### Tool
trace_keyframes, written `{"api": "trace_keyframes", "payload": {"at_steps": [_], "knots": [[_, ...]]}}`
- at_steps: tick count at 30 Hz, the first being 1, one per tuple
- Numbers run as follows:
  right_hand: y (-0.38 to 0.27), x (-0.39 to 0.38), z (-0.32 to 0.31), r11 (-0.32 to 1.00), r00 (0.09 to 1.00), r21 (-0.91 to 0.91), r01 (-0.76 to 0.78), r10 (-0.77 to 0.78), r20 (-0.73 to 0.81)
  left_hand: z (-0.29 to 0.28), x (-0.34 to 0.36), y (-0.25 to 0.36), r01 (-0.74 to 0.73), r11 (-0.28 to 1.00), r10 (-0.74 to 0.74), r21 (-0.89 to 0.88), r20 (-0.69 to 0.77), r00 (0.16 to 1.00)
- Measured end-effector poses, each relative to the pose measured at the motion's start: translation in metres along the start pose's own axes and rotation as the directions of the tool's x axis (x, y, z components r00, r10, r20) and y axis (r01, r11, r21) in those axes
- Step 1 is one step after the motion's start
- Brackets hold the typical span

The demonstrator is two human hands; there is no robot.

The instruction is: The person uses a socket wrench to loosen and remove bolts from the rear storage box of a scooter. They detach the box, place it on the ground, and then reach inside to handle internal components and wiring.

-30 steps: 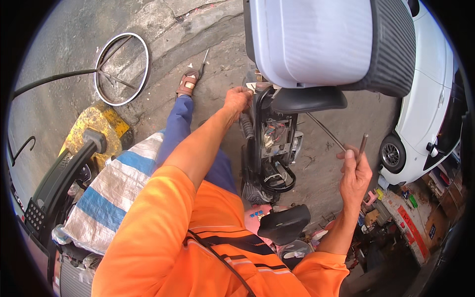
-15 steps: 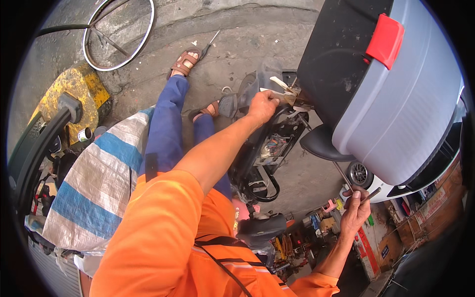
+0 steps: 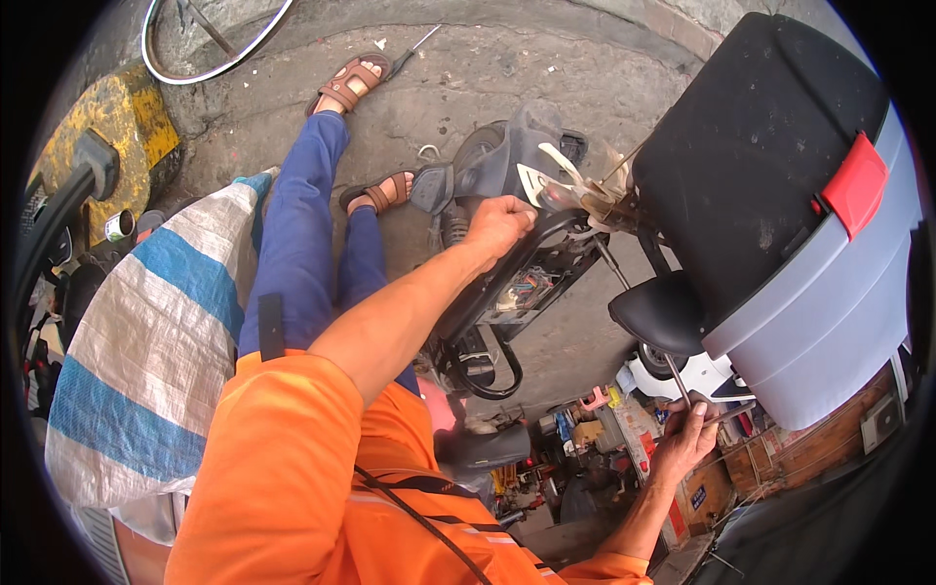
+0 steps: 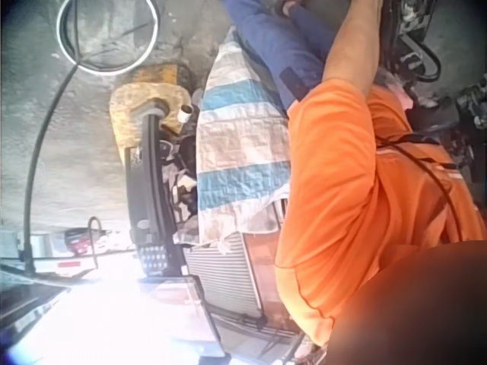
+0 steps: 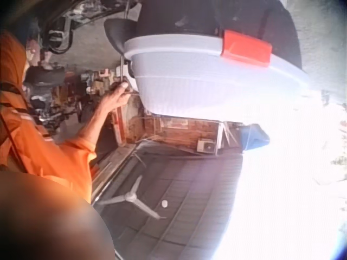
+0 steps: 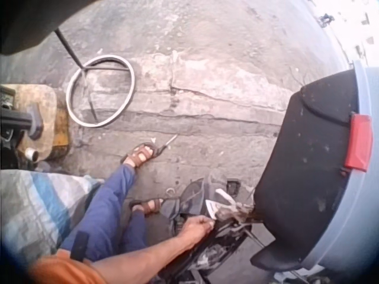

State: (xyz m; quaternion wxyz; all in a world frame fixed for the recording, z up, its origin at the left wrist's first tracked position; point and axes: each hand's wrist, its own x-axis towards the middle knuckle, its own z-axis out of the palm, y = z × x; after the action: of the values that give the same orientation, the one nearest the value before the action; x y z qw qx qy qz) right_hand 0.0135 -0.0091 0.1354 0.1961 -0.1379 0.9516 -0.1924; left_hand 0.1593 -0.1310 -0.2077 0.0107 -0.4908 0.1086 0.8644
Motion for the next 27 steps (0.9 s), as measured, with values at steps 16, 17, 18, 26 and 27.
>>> {"api": "trace_keyframes", "payload": {"at_steps": [16, 17, 18, 26, 27], "knots": [[-0.006, -0.014, 0.011, 0.999, 1.000, 0.040, 0.027, -0.027, 0.002, 0.021, -0.005, 0.042, -0.365, 0.844, 0.348, 0.393, 0.117, 0.930], [-0.006, -0.014, 0.012, 0.999, 1.000, 0.044, 0.022, -0.022, -0.008, 0.026, -0.004, 0.044, -0.386, 0.823, 0.365, 0.417, 0.133, 0.921], [-0.006, -0.014, 0.013, 0.999, 1.000, 0.049, 0.017, -0.016, -0.017, 0.029, -0.004, 0.046, -0.407, 0.801, 0.382, 0.439, 0.149, 0.912], [-0.008, -0.015, 0.014, 0.999, 1.000, 0.047, -0.014, 0.015, -0.011, 0.003, 0.002, 0.007, -0.095, 0.995, 0.096, 0.040, -0.019, 0.995], [-0.008, -0.016, 0.014, 0.998, 1.000, 0.058, -0.021, 0.022, -0.013, -0.003, 0.006, 0.005, -0.012, 0.998, 0.015, -0.060, 0.048, 0.999]]}}
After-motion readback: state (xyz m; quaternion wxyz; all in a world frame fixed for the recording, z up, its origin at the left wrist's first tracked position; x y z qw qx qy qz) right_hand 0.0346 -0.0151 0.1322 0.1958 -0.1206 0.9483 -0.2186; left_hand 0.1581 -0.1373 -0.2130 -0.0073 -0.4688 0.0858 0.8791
